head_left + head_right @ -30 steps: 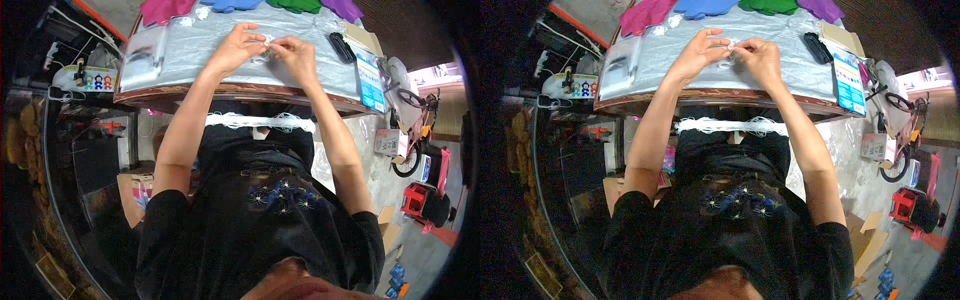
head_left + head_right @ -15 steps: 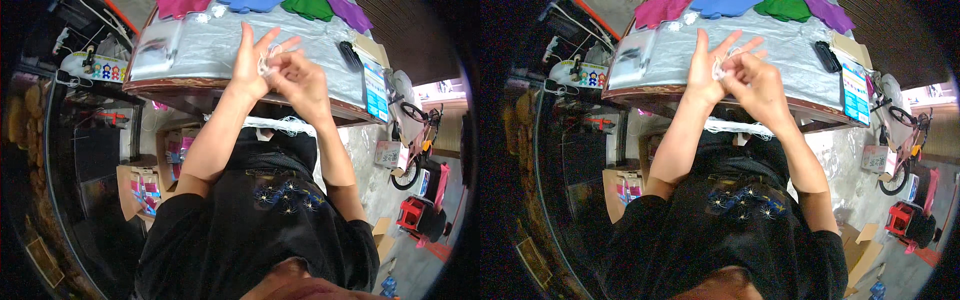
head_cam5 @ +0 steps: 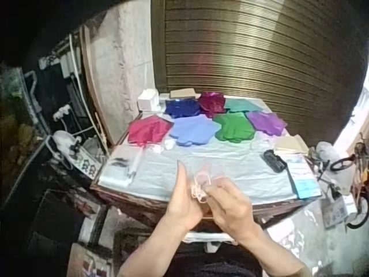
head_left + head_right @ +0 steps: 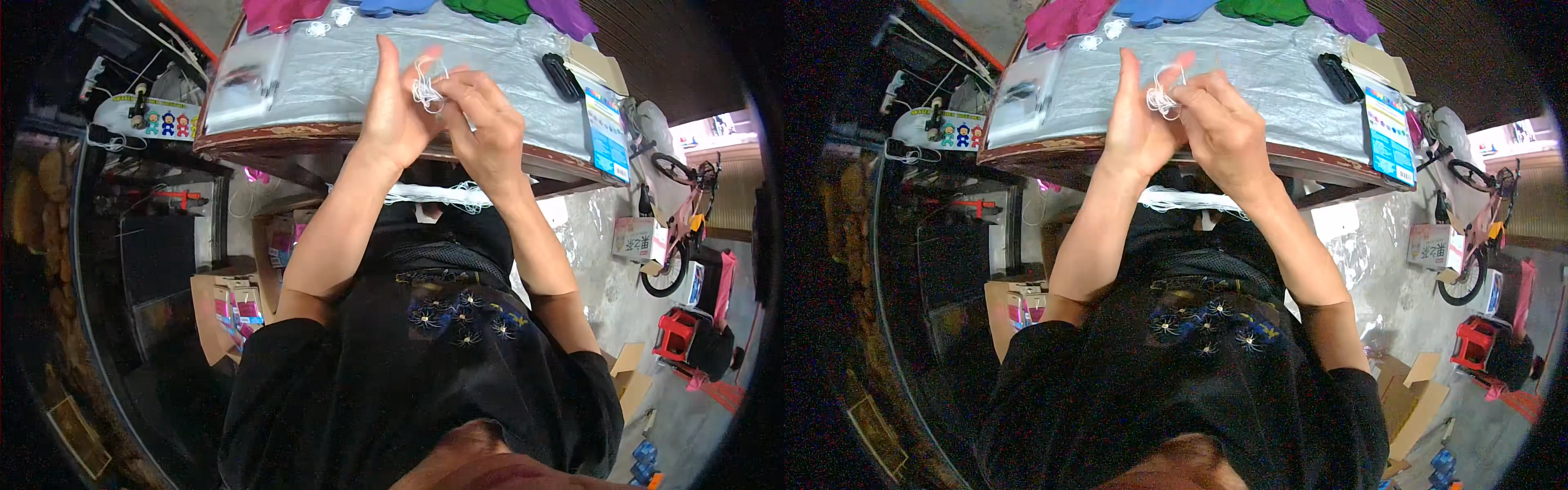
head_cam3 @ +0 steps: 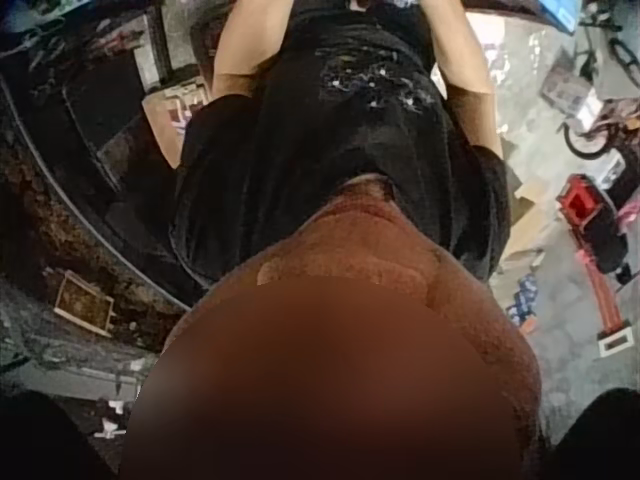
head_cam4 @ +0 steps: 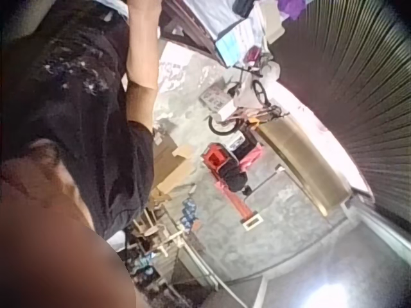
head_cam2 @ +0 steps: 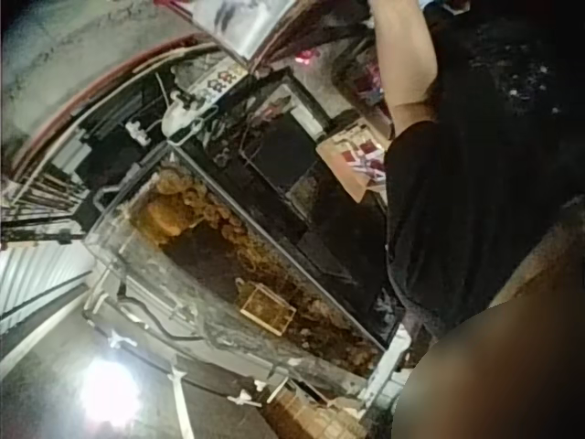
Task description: Folding and stacking various colored plastic or foil sheets at a workstation.
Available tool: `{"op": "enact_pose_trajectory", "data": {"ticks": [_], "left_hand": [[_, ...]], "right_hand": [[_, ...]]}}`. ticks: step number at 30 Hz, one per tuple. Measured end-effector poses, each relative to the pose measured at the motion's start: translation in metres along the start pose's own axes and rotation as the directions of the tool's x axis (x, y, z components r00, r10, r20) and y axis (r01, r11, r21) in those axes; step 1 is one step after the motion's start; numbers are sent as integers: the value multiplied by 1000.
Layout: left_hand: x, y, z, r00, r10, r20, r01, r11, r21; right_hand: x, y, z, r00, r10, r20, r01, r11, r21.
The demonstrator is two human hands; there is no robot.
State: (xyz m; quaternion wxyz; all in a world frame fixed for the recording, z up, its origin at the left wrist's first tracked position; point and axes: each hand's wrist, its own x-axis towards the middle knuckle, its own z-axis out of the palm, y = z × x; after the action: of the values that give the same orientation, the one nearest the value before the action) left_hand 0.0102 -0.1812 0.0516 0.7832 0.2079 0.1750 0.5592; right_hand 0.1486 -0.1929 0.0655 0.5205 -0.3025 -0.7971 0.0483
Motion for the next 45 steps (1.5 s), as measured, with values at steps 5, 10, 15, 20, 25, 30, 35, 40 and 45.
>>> {"op": "enact_pose_trajectory", "data": {"ticks": [5,10,15,20,25,30,35,40,45], "left_hand": [[7,0,-1,984,-72,160,73,997,-1],[11,3,-8,988,142,56,-152,955,255],[3,-10,24,967,220,132,-253,901,353],[-5,-16,46,864,395,312,-429,902,47],[-17,-1,42,908,290,302,-293,955,-36],[-7,5,33,914,305,268,-319,948,9],[-4,-10,37,833,445,329,-502,858,110],[-23,-7,40,953,218,209,-243,964,104],[10,-14,9,923,385,4,-377,903,204]], "right_hand": [[0,-1,-5,966,-124,227,171,965,-201],[12,-15,-21,961,43,274,-42,999,-11],[33,-4,11,966,257,23,-257,951,171],[30,-3,26,967,221,122,-210,972,-103],[27,-21,15,960,204,190,-196,979,-62],[19,-43,20,952,46,303,-82,991,106],[44,-32,29,990,-53,131,44,996,75],[51,6,25,998,-37,58,43,994,-102],[23,40,30,990,105,95,-104,994,-24]]}}
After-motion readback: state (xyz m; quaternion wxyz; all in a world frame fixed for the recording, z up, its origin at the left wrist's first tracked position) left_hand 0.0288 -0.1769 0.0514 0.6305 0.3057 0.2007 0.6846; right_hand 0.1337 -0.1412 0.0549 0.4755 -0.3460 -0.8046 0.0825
